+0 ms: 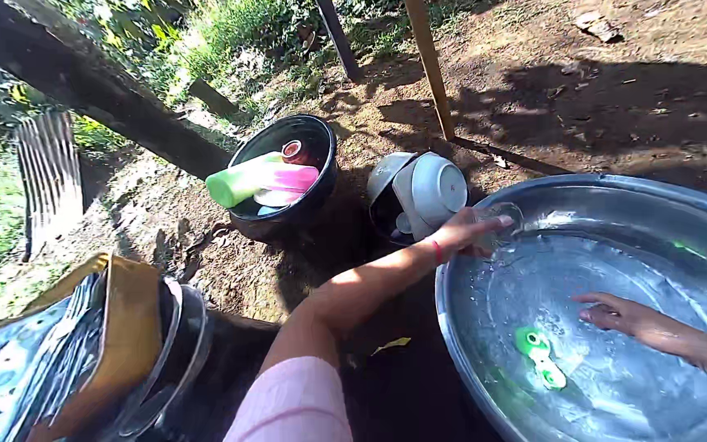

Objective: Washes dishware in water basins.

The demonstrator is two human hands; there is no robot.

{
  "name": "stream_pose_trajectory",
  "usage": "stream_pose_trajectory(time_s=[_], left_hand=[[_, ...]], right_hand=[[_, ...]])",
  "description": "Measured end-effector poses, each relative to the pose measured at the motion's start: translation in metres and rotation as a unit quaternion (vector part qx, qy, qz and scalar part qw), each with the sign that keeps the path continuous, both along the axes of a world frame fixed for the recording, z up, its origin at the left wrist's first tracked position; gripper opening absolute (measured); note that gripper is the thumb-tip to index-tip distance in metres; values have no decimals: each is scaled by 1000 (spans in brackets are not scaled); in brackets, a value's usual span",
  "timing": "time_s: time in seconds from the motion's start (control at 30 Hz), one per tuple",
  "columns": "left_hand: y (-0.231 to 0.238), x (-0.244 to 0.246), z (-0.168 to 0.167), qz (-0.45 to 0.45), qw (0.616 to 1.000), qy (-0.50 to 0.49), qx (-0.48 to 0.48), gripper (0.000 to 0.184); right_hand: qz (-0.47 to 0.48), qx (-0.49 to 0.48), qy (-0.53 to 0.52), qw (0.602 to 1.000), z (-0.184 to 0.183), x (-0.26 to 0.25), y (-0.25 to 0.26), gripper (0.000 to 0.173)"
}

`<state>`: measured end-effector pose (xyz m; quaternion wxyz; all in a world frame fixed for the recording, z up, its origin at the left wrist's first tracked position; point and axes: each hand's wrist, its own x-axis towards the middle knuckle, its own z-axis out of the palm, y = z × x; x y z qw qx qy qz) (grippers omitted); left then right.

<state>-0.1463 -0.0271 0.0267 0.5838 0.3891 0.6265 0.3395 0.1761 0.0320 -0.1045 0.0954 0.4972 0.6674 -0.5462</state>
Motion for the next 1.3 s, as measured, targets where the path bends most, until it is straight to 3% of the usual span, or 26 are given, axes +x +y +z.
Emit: stream_pose_trajectory(time_s=[0.1, 0.2, 0.27, 0.4, 0.5, 0.63, 0.87, 1.17, 1.3], left_hand=[[1, -95, 68, 92, 961, 204, 163, 72], [5, -202, 128, 193, 840, 486, 144, 89], [13, -269, 136, 232, 784, 573, 53, 95], [46, -351, 103, 178, 731, 650, -104, 96], [70, -369, 86, 119, 698, 686, -166, 87], [86, -381, 78, 65, 703, 679, -201, 70], [95, -390, 66, 74, 660, 707, -244, 75], [96, -374, 77, 39, 668, 718, -193, 66], [97, -307, 108, 115, 694, 698, -133, 46]], right_hand=[[9, 16, 9, 1000, -14, 8, 1, 49], [4, 13, 4, 1000, -24, 5, 1, 49], [14, 11, -4, 1000, -33, -2, -1, 49], [50, 8, -23, 998, -37, -13, -11, 45], [63, -2, -33, 997, -35, -12, -18, 45], [72, -7, -41, 997, -30, -1, -27, 47], [75, -18, -56, 995, -26, 6, -32, 48], [106, -22, -68, 992, -22, -15, -36, 50], [112, -25, -80, 990, -24, -21, -35, 49]])
